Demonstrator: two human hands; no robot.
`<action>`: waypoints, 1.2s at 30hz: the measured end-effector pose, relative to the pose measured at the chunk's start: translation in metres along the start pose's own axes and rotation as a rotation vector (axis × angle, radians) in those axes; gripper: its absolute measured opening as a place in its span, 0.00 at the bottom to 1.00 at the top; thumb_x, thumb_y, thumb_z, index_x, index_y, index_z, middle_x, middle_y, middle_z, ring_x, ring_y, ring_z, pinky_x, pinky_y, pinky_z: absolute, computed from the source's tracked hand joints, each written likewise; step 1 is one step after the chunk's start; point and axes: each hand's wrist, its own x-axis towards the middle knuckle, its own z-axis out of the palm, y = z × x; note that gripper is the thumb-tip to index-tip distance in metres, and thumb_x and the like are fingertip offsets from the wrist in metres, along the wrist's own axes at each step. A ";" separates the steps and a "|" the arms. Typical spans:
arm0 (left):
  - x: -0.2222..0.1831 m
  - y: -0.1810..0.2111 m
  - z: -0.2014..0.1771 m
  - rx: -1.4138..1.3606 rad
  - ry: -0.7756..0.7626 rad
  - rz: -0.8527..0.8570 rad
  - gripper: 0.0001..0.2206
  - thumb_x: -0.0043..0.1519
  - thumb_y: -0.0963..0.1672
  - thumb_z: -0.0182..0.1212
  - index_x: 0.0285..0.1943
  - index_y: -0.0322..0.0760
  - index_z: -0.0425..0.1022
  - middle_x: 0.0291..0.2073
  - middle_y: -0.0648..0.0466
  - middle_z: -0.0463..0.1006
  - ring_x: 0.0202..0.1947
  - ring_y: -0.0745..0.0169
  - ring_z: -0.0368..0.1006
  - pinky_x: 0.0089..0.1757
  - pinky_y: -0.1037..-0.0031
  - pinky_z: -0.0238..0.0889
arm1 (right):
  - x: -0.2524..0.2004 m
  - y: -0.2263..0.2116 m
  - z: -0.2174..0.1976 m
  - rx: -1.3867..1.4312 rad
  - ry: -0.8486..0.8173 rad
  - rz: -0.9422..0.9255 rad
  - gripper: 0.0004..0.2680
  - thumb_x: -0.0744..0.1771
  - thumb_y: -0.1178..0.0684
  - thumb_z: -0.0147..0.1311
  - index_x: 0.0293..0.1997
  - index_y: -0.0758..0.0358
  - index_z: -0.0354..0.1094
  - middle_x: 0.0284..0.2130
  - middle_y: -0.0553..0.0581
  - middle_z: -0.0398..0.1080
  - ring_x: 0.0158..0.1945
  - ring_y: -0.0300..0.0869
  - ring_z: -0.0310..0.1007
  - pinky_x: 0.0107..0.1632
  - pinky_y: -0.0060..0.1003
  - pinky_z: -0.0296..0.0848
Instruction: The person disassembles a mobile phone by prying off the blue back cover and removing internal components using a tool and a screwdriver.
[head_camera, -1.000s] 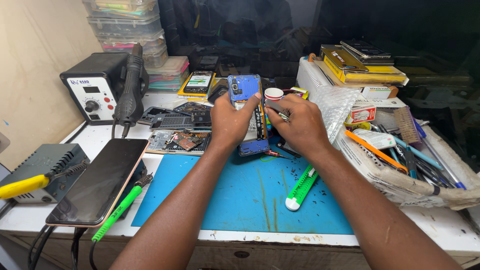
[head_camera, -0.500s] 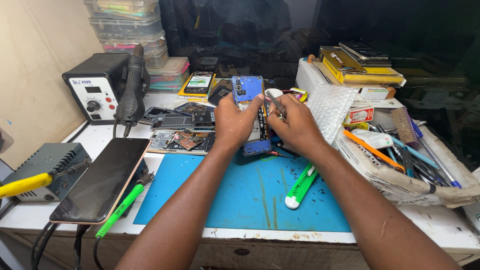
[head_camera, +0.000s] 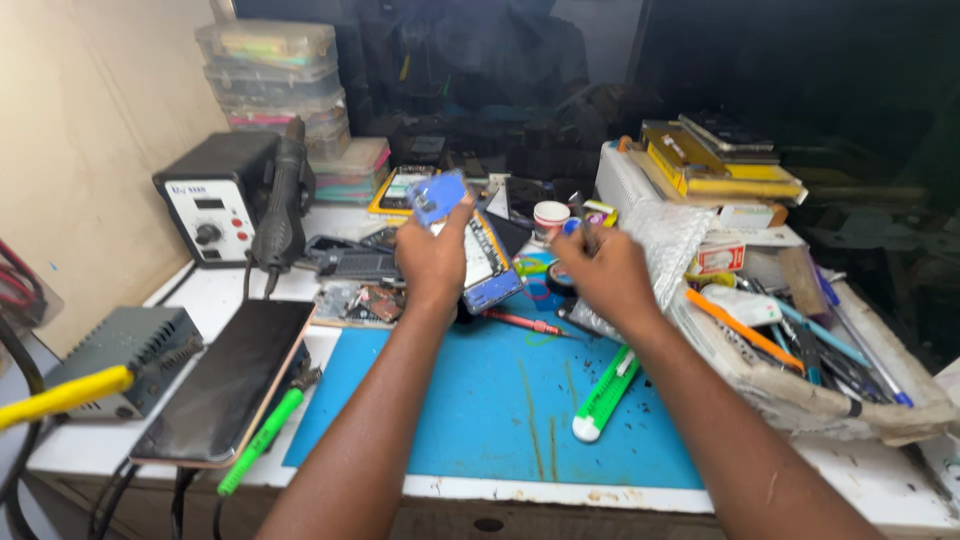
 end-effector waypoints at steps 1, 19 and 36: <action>0.000 0.000 0.000 -0.031 0.029 0.013 0.14 0.56 0.47 0.69 0.41 0.31 0.83 0.33 0.50 0.85 0.33 0.63 0.80 0.39 0.68 0.69 | -0.004 -0.004 0.001 -0.027 -0.020 -0.018 0.11 0.66 0.48 0.60 0.40 0.67 0.70 0.27 0.57 0.72 0.30 0.40 0.71 0.34 0.36 0.70; 0.005 -0.003 0.005 -0.376 0.041 -0.186 0.11 0.60 0.44 0.63 0.45 0.29 0.80 0.34 0.51 0.83 0.31 0.65 0.80 0.35 0.72 0.70 | -0.028 -0.035 0.012 -0.270 -0.103 -0.477 0.18 0.64 0.63 0.51 0.61 0.69 0.64 0.48 0.68 0.66 0.56 0.59 0.65 0.60 0.49 0.64; -0.012 0.018 -0.020 -0.008 0.103 0.203 0.31 0.61 0.44 0.66 0.72 0.40 0.57 0.57 0.42 0.75 0.55 0.53 0.74 0.55 0.63 0.63 | -0.164 -0.059 -0.080 -0.372 -0.083 -0.482 0.10 0.61 0.58 0.59 0.46 0.61 0.75 0.48 0.61 0.73 0.59 0.58 0.65 0.60 0.52 0.63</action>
